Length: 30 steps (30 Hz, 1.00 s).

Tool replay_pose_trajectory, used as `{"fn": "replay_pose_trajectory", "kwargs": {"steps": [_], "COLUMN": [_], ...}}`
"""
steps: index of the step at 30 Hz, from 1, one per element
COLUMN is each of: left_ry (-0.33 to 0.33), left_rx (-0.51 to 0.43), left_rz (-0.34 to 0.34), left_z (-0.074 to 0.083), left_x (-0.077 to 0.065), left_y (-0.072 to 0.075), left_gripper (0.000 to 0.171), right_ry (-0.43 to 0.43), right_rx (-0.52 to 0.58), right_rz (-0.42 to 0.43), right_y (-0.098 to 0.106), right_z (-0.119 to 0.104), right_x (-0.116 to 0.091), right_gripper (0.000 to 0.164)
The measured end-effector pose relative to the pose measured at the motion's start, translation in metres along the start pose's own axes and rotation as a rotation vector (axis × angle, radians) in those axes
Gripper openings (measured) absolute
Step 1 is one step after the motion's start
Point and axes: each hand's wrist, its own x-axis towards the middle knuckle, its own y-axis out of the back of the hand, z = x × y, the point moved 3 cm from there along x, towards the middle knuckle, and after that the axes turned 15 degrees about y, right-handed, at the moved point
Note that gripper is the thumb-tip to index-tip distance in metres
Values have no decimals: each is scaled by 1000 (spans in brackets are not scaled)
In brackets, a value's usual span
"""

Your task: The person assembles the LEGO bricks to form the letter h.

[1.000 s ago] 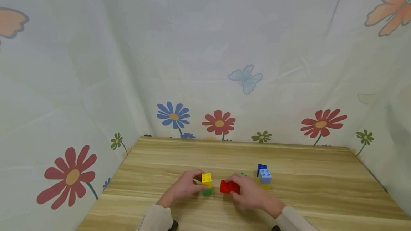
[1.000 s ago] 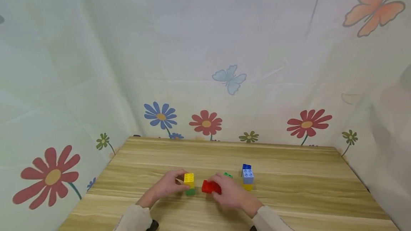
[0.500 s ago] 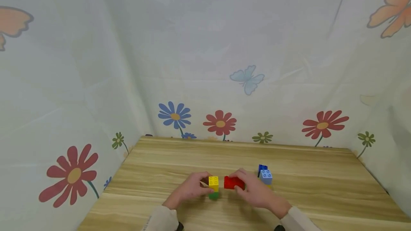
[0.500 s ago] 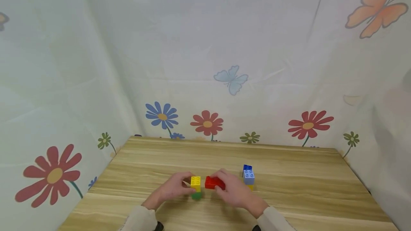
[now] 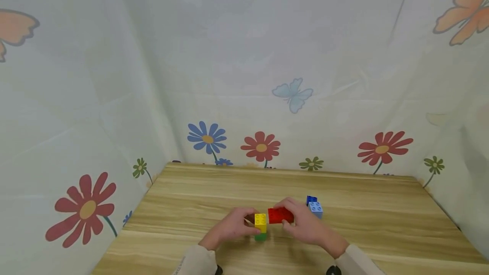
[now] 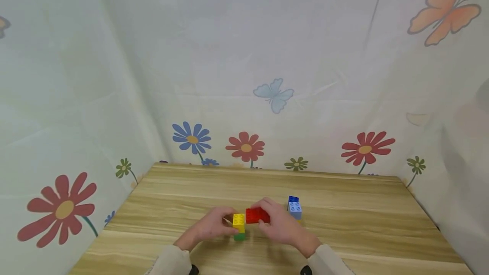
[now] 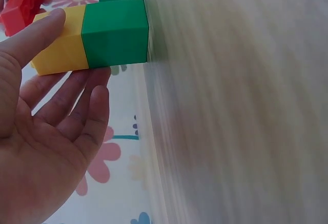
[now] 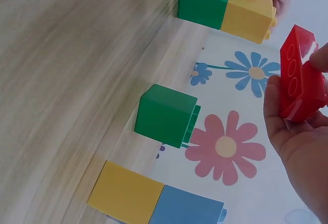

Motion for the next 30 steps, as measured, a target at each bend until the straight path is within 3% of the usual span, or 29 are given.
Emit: {"fn": "replay_pose_trajectory", "kwargs": {"steps": [30], "left_ry": [26], "left_rx": [-31], "left_rz": [-32], "left_z": [9], "left_x": [-3], "left_y": [-8], "left_gripper": [17], "right_ry": [-37], "right_rx": [16], "right_rz": [-20], "right_y": [-4], "right_z": [9], "right_x": [0], "right_gripper": [30]}}
